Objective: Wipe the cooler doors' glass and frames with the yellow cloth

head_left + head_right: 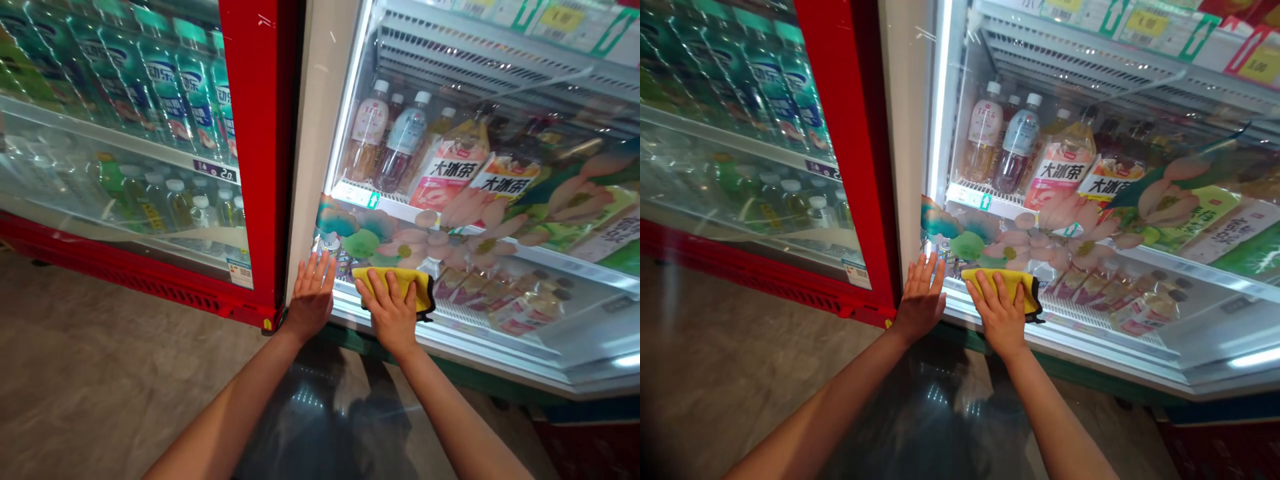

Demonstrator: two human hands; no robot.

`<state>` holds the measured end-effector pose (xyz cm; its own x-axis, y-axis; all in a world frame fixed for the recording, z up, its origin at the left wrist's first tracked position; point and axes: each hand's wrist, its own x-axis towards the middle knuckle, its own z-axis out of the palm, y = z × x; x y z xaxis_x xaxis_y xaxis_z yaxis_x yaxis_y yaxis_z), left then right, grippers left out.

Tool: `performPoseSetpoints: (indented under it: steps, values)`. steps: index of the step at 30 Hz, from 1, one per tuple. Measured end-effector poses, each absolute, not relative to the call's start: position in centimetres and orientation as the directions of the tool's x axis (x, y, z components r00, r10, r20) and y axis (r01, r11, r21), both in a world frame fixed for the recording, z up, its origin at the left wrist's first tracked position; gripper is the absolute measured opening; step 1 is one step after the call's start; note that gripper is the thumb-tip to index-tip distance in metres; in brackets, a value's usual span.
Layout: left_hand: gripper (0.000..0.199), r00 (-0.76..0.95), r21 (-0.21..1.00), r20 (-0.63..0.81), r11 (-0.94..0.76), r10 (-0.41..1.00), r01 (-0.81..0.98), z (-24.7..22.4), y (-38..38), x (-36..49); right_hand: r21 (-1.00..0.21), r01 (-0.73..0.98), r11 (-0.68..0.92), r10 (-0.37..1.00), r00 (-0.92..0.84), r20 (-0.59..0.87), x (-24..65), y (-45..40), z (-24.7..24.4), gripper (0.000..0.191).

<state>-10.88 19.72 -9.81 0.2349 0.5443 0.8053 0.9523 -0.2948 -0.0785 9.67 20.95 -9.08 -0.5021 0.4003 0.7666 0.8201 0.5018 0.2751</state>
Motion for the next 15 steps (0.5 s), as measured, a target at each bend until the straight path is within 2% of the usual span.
performPoseSetpoints:
  steps: [5,10,15]
  values:
    - [0.094,0.295,-0.133,0.825,-0.342,0.481,0.93,-9.5,19.8,-9.9,0.258,0.807,0.531,0.422,-0.516,0.745,9.8,21.0,-9.3,0.05]
    - [0.093,0.325,-0.144,0.799,-0.364,0.506,0.92,-9.0,20.3,-8.8,0.24,0.845,0.478,0.382,-0.446,0.809,12.6,21.3,-9.3,0.051]
    - [0.09,0.374,-0.182,0.784,-0.391,0.496,0.902,-8.9,20.5,-7.4,0.242,0.831,0.501,0.41,-0.474,0.779,14.0,21.2,-10.9,0.047]
